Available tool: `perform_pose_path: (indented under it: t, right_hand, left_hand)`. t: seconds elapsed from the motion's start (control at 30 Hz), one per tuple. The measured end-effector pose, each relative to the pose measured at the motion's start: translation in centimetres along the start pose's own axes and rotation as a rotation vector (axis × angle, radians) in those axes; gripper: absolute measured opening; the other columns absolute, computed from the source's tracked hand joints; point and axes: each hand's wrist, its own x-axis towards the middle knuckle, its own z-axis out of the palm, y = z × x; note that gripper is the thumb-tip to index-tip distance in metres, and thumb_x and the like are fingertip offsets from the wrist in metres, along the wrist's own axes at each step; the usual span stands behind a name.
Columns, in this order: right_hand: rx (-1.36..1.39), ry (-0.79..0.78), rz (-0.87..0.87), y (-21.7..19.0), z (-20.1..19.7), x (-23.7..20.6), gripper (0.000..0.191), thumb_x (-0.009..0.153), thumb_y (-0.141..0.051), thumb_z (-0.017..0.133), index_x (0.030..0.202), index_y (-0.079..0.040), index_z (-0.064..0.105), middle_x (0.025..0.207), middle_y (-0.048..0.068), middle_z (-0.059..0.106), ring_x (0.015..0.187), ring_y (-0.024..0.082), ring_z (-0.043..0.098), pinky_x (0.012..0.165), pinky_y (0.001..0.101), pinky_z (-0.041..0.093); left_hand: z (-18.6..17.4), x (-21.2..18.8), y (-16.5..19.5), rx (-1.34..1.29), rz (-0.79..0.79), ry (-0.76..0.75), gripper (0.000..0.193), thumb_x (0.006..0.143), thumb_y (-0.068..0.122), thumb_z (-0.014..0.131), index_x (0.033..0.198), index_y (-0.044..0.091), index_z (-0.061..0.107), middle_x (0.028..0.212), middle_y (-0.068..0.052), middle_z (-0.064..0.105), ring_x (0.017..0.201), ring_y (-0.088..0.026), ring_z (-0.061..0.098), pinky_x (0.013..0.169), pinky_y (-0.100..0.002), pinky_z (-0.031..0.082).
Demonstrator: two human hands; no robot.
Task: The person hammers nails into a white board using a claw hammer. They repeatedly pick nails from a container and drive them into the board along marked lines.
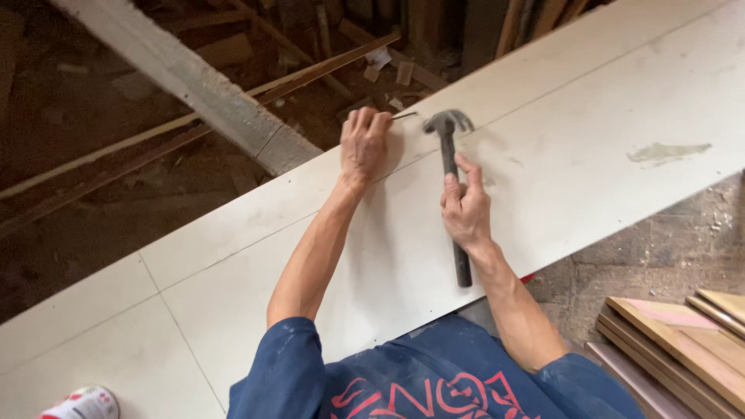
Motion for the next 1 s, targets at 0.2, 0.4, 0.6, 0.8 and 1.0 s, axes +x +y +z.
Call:
perform_pose_path:
  t: [0.2, 0.4, 0.6, 0.8, 1.0]
  right_hand:
    - [0.203, 0.003, 0.245, -0.5, -2.3, -5.6, 0.048, 0.104, -0.025, 0.049, 0.147, -0.007, 0.037, 0.06, -0.001, 0.051, 0.043, 0.008, 0.046, 0.035, 0.0254, 0.04]
    - [0.213, 0.081, 0.301, 0.2, -3.6, -12.3, 0.049, 0.103, -0.027, 0.049, 0.147, -0.011, 0.037, 0.057, 0.0, 0.052, 0.04, 0.01, 0.046, 0.034, 0.0274, 0.039]
    - [-0.185, 0.2, 0.077, 2.0, -2.8, -20.0, 0.042, 0.106, -0.025, 0.053, 0.145, -0.012, 0.045, 0.062, 0.007, 0.064, 0.052, 0.018, 0.064, 0.047, 0.0353, 0.049]
    - [-0.248, 0.19, 0.104, 2.8, -1.9, -28.6, 0.04, 0.106, -0.024, 0.051, 0.144, -0.014, 0.044, 0.067, 0.017, 0.066, 0.053, 0.029, 0.069, 0.047, 0.043, 0.048]
    - [-0.217, 0.262, -0.102, 3.9, -2.6, -31.5, 0.039, 0.107, -0.024, 0.052, 0.142, -0.01, 0.045, 0.079, 0.013, 0.069, 0.059, 0.025, 0.07, 0.049, 0.0408, 0.051]
  left_hand:
    - [-1.3, -3.1, 2.5, -0.036, -0.04, 0.015, 0.005, 0.103, 0.013, 0.063, 0.105, 0.009, 0.065, 0.102, -0.007, 0.061, 0.098, -0.028, 0.057, 0.089, -0.042, 0.047]
    - [-4.0, -9.0, 7.7, -0.083, -0.031, 0.014, 0.008, 0.101, 0.014, 0.063, 0.105, 0.009, 0.065, 0.103, -0.009, 0.062, 0.102, -0.03, 0.056, 0.094, -0.044, 0.046]
    - [-6.3, -16.7, 11.4, -0.129, -0.03, -0.041, 0.008, 0.1, 0.016, 0.065, 0.104, 0.009, 0.067, 0.102, -0.008, 0.064, 0.1, -0.031, 0.055, 0.093, -0.045, 0.047]
    - [-7.8, -23.9, 14.7, -0.163, -0.031, -0.057, 0.008, 0.098, 0.016, 0.066, 0.102, 0.01, 0.068, 0.101, -0.008, 0.064, 0.096, -0.033, 0.055, 0.089, -0.045, 0.047]
    - [-7.5, -26.7, 16.0, -0.142, -0.038, -0.02, 0.008, 0.098, 0.016, 0.066, 0.103, 0.01, 0.068, 0.101, -0.01, 0.063, 0.096, -0.033, 0.055, 0.089, -0.046, 0.046]
